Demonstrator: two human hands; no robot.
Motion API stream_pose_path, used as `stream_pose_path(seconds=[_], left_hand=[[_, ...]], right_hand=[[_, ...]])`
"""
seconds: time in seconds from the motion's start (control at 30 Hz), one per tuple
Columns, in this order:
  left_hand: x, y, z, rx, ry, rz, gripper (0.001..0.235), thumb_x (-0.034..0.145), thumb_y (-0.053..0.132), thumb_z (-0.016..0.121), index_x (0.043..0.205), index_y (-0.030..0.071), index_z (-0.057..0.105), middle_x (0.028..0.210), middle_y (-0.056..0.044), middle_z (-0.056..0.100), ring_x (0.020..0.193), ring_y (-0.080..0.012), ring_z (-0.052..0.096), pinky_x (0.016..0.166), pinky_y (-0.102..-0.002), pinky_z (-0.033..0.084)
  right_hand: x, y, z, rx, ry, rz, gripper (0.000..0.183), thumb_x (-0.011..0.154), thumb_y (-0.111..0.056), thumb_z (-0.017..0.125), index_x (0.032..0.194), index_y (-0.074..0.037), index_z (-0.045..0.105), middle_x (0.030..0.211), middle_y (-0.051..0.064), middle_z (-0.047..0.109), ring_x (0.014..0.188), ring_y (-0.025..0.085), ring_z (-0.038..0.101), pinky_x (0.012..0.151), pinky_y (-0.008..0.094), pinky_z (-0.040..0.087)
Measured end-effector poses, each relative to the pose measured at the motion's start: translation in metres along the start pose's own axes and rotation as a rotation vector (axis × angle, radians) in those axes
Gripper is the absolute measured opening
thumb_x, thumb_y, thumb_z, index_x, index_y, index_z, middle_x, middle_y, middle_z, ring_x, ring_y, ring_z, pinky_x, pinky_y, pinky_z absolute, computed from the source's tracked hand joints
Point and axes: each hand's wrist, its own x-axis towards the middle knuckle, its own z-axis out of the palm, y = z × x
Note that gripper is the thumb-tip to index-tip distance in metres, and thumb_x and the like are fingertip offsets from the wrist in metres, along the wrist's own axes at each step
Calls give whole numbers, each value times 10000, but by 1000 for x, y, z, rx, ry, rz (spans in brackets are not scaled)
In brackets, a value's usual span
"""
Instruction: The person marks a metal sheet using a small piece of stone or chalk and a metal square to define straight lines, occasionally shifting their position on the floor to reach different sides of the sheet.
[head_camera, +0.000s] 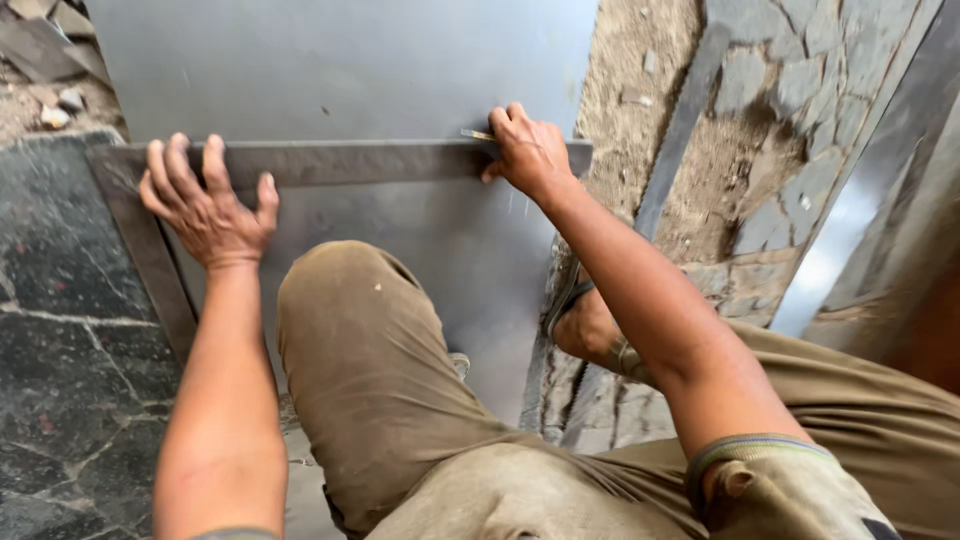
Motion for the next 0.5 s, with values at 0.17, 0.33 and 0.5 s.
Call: stream_pose_path(seconds=[0.17, 0.33, 0.5], left_hand=[[-51, 12, -8, -12, -17, -30, 625, 1032, 415, 615, 1551, 103, 459, 1596, -221, 378, 1563, -446, 297, 1269, -639, 243], [-121, 24, -3, 90, 57, -38, 721, 1078, 510, 641, 1666, 145, 442, 1687, -244, 296, 1568, -460, 270, 1283, -633, 243], [-128, 43, 13, 40, 80, -310, 760, 1062, 549, 723, 1634, 141, 432, 1681, -266, 270, 1554, -483, 232, 1254, -652, 217]], right_hand=[[-80, -14, 45, -64, 233, -36, 420, 858, -183, 841, 1146, -93, 549, 1103, 121, 605, 790, 347, 687, 625, 446, 555], [-158, 6, 73, 124, 202, 2, 430, 952, -115, 713, 1349, -217, 583, 1340, 38, 640, 938, 290, 749, 759, 417, 622], [-196, 67, 71, 53, 162, 204, 573, 790, -294, 826, 1307, -200, 597, 1280, 67, 653, 867, 374, 717, 691, 505, 568]])
